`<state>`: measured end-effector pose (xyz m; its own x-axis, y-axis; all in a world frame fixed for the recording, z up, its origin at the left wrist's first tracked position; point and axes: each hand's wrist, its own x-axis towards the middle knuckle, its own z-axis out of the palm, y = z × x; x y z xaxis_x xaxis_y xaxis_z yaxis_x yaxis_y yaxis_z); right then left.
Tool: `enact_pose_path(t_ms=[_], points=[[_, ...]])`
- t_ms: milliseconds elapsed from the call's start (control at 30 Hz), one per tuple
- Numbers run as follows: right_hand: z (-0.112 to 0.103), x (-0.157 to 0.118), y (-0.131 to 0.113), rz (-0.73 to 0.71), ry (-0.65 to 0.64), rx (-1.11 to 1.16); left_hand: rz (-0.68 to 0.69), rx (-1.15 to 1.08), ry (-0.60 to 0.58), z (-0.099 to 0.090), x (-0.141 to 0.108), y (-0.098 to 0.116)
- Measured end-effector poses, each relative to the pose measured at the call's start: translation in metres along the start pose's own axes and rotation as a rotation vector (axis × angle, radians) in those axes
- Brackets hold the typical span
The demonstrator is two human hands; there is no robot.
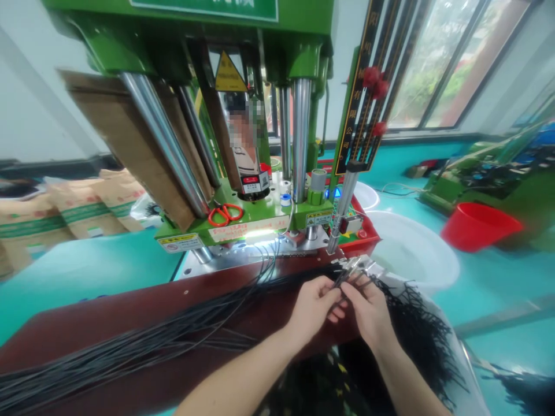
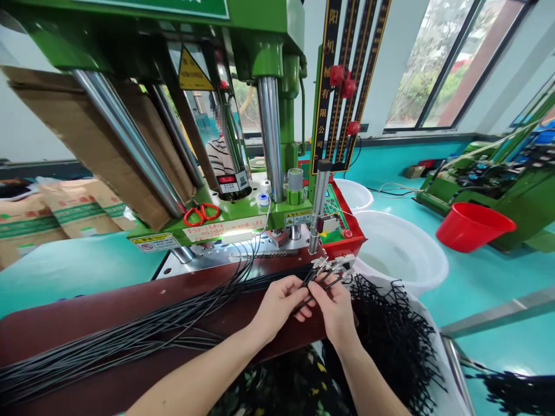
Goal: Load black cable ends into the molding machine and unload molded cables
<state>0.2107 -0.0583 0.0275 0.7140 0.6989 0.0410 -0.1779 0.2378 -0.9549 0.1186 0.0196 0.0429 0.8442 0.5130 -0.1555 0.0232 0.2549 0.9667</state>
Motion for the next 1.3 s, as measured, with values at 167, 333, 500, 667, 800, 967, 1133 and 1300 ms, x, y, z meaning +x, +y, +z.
enact_pose_path(t_ms=[167, 333, 500, 667, 800, 967, 1133, 1300], points=[[0.005, 0.003, -0.001, 0.049, 0.017, 0.229, 0.024, 0.068, -0.027, -0.001, 0.006, -0.001], [0.003, 0.005, -0.01, 0.025, 0.06, 0.414, 0.099, 0.223, -0.015, 0.001, 0.01, 0.009], [-0.009, 0.011, -0.016, 0.008, 0.004, 0.287, 0.045, 0.239, -0.107, 0.001, 0.012, 0.011], [-0.023, 0.01, -0.014, 0.147, -0.196, 0.151, 0.02, 0.379, -0.246, 0.005, 0.01, 0.004], [-0.038, 0.007, 0.0, 0.271, -0.268, 0.145, 0.159, 0.693, -0.309, -0.004, 0.013, 0.002], [-0.055, 0.005, 0.017, 0.273, -0.263, 0.134, 0.358, 1.403, 0.211, -0.044, 0.039, -0.003], [-0.057, 0.007, 0.019, 0.29, -0.265, 0.133, 0.364, 1.64, 0.172, -0.069, 0.065, -0.015], [-0.05, 0.011, 0.018, 0.354, -0.234, 0.178, 0.578, 1.527, 0.239, -0.063, 0.048, -0.011]])
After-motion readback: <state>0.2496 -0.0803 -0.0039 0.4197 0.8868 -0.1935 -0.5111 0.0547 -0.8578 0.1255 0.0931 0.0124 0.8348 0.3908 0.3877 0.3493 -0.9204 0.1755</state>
